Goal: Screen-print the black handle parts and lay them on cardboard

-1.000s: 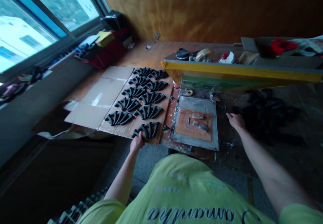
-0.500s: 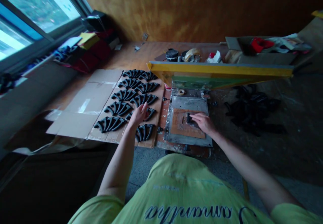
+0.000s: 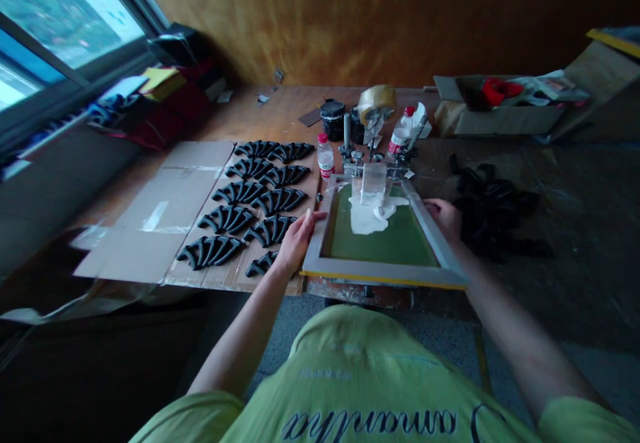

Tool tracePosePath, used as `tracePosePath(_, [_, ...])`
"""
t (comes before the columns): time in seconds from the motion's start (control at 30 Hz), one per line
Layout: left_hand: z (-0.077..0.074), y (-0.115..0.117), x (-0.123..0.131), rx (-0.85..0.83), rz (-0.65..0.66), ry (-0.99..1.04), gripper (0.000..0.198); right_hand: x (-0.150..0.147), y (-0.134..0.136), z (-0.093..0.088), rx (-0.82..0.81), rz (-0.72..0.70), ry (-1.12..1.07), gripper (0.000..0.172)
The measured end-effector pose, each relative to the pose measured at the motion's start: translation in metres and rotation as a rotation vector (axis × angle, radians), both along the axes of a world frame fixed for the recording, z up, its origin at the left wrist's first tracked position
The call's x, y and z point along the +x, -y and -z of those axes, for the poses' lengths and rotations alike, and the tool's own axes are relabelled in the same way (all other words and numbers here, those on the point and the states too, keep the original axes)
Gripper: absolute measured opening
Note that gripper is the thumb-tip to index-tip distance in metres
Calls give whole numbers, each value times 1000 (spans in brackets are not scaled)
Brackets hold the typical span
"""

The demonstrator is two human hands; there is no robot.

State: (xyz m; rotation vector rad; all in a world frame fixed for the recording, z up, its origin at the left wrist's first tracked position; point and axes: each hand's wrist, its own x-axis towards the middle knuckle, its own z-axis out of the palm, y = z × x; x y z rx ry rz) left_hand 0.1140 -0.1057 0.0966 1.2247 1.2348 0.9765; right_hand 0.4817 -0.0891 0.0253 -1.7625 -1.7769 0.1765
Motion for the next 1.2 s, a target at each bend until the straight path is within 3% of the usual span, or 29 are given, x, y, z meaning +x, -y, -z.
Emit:
tracePosePath(0.1, [47, 21, -1, -170, 7, -8, 71, -13, -24, -23, 68, 8, -5, 36])
tracePosePath(0.2, [83, 25, 3, -233, -18, -88, 79, -59, -39, -36, 71, -160, 166, 56])
tracePosePath(0.3, [104, 20, 2, -228, -22, -206, 71, -98, -34, -31, -70, -273, 353, 30])
tracePosePath(0.37, [111, 17, 0, -225, -17, -247, 67, -108, -20, -22, -148, -329, 398, 12])
tracePosePath(0.43, [115, 15, -2, -223, -12, -259, 64, -107, 0, -16, -157, -414, 412, 4])
tracePosePath(0.57, [118, 15, -3, -217, -21, -246, 62, -91, 27, -20, -147, -681, 413, 21])
tracePosePath(0.63, [116, 16, -1, -220, -26, -238, 61, -86, 26, -27, -185, -756, 380, 18])
tracePosePath(0.73, [112, 16, -1, -220, -23, -233, 61, -88, 17, -30, -190, -663, 327, 7])
tracePosePath(0.83, [109, 16, -1, -221, -9, -219, 63, -95, 23, -19, -107, -554, 313, 17])
tracePosePath(0.9, [109, 17, -2, -227, -4, -202, 64, -97, 34, -11, -79, -596, 300, 26])
tracePosePath(0.97, [109, 17, -2, -230, -1, -188, 66, -95, 41, -8, -89, -648, 270, 24])
tracePosePath(1.07, [100, 18, -3, -231, 30, -164, 69, -97, 30, -18, -119, -568, 205, 13])
tracePosePath(1.2, [67, 19, -4, -227, 71, -107, 75, -104, -17, -45, -67, -341, 104, 47])
